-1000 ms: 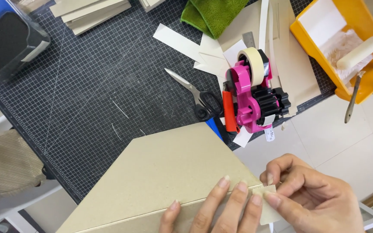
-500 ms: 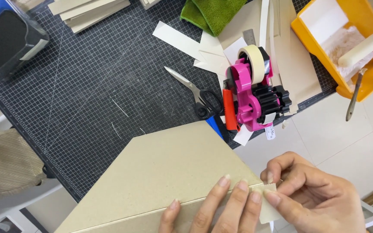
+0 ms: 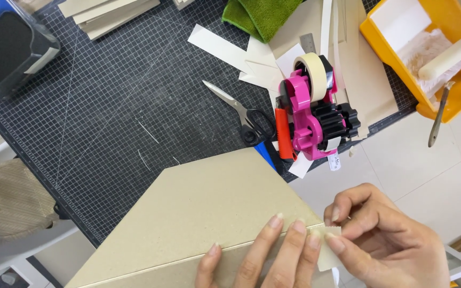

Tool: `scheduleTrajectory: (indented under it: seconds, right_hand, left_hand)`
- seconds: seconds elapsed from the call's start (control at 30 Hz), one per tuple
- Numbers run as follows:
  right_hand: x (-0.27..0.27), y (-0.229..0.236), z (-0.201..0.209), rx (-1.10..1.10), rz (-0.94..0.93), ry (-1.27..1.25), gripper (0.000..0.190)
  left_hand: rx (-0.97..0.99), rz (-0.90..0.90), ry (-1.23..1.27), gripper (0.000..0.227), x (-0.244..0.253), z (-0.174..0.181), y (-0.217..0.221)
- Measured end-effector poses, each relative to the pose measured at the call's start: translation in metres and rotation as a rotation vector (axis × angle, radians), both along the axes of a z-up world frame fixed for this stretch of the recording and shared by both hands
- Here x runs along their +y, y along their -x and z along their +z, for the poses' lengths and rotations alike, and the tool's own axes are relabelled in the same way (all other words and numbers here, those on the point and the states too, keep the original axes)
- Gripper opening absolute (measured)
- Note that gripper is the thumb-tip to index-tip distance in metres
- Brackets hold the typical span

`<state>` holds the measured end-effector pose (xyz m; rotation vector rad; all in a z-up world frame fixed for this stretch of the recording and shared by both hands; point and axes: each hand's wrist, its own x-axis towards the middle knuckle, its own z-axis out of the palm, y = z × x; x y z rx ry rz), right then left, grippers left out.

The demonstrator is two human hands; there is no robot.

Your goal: Assembling a cardboard box by applying glue to the edges and securing them with tape.

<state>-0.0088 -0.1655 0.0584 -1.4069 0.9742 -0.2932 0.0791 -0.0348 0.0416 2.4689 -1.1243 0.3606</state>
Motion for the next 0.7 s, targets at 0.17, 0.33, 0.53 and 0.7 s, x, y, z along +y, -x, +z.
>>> scheduleTrajectory:
  seconds: [0.17,0.33,0.53,0.7]
  right_hand:
    - [0.001,0.007,-0.009,-0.054,0.049,0.034,0.017]
    - [-0.006,0.013,-0.011,-0.077,0.170,0.072,0.028]
    - [-0.035,0.002,0.003,0.178,0.641,0.284,0.066]
    - [-0.035,-0.024,0.021,0.280,0.896,0.639,0.042]
  left_hand:
    - [0.024,0.018,0.004,0.014,-0.001,-0.001,0.001]
    - [-0.054,-0.007,0.007,0.015,0.000,-0.007,-0.001]
    - [-0.102,-0.013,0.072,0.013,0.000,-0.011,-0.003]
    - [-0.119,-0.020,0.101,0.016,-0.004,-0.010,-0.008]
